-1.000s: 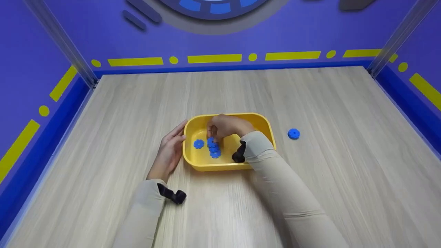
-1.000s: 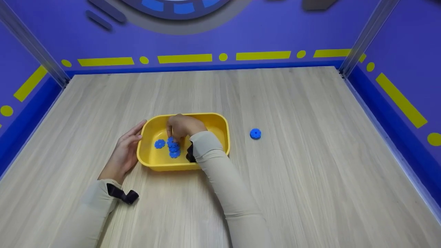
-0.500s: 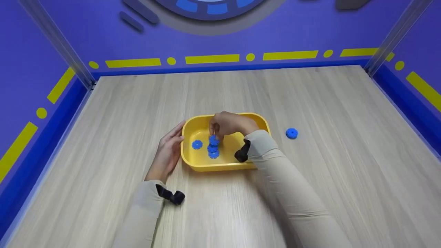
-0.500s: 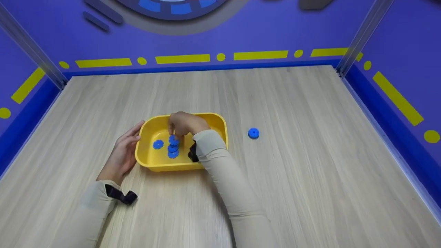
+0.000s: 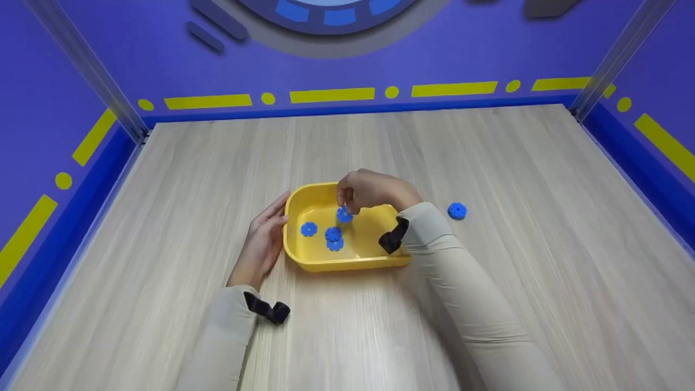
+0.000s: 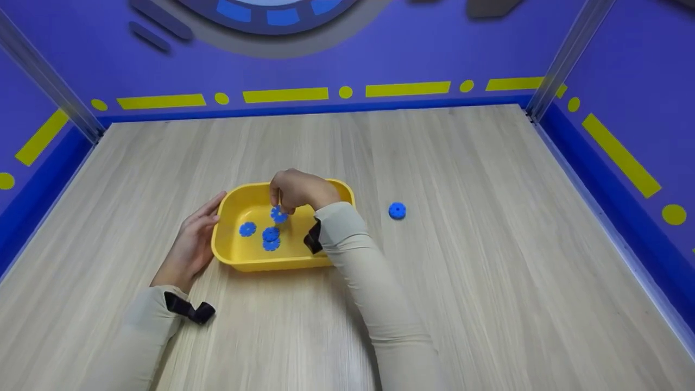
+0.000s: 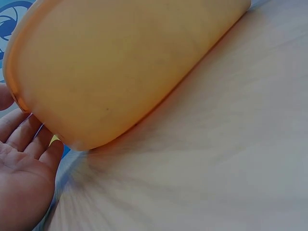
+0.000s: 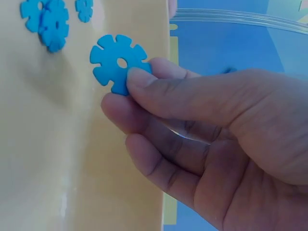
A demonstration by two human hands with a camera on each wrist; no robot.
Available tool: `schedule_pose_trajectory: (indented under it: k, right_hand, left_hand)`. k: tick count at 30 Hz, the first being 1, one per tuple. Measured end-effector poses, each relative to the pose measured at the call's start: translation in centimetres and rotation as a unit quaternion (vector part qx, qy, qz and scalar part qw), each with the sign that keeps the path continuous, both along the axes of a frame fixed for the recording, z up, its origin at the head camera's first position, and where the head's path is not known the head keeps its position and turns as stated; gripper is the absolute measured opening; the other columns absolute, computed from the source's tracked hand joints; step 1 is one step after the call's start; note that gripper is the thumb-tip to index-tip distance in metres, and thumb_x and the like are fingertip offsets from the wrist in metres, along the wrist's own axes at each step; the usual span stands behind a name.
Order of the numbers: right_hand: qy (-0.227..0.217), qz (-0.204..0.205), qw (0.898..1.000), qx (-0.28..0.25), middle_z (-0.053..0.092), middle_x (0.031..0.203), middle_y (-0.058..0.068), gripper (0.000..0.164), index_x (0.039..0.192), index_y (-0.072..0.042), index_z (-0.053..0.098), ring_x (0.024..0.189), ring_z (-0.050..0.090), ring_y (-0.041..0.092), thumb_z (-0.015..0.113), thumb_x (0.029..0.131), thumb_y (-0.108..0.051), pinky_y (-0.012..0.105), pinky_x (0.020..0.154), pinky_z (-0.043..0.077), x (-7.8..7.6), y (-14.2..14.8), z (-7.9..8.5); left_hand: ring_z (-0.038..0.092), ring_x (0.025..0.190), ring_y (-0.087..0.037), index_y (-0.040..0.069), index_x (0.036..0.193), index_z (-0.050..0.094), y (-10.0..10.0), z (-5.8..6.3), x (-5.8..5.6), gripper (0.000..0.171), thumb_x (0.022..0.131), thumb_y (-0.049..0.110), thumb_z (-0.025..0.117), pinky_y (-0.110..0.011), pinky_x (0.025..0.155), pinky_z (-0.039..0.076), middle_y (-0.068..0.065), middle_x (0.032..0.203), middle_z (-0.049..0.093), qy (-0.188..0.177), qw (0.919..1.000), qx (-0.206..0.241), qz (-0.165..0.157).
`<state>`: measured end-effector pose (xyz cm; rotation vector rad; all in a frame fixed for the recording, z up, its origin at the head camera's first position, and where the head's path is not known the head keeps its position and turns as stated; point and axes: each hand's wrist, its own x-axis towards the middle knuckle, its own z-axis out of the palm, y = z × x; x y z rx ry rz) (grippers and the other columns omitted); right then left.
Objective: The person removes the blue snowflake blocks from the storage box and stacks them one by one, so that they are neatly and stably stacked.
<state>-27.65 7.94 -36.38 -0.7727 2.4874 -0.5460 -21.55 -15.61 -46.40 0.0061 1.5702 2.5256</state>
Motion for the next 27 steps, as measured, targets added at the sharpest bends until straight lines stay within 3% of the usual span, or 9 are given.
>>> schedule_pose_trajectory:
  k: [16, 27]
  right_hand:
    - [0.058, -0.011, 0.997, -0.041, 0.069, 0.091, 0.005, 0.015, 0.096, -0.007, 0.069, 0.079, 0.059, 0.02, 0.063, 0.085, 0.002, 0.03, 0.077, 0.055, 0.6, 3.4, 1.4]
    - [0.071, -0.036, 0.994, -0.078, 0.071, 0.095, 0.008, 0.014, 0.098, -0.005, 0.071, 0.087, 0.064, 0.023, 0.064, 0.087, 0.0, 0.036, 0.084, 0.057, 1.0, 6.1, 2.0]
  left_hand:
    - [0.029, 0.144, -0.014, 0.005, 0.149, 0.034, 0.1, 0.0, 0.0, 0.058, 0.092, -0.002, 0.043, -0.027, 0.115, 0.031, -0.006, 0.158, 0.027, -0.004, 1.0, -0.004, 0.0]
    - [0.029, 0.144, -0.017, 0.002, 0.149, 0.032, 0.1, 0.0, 0.1, 0.058, 0.092, -0.004, 0.043, -0.029, 0.114, 0.031, -0.008, 0.158, 0.027, 0.004, 1.0, 0.007, 0.005]
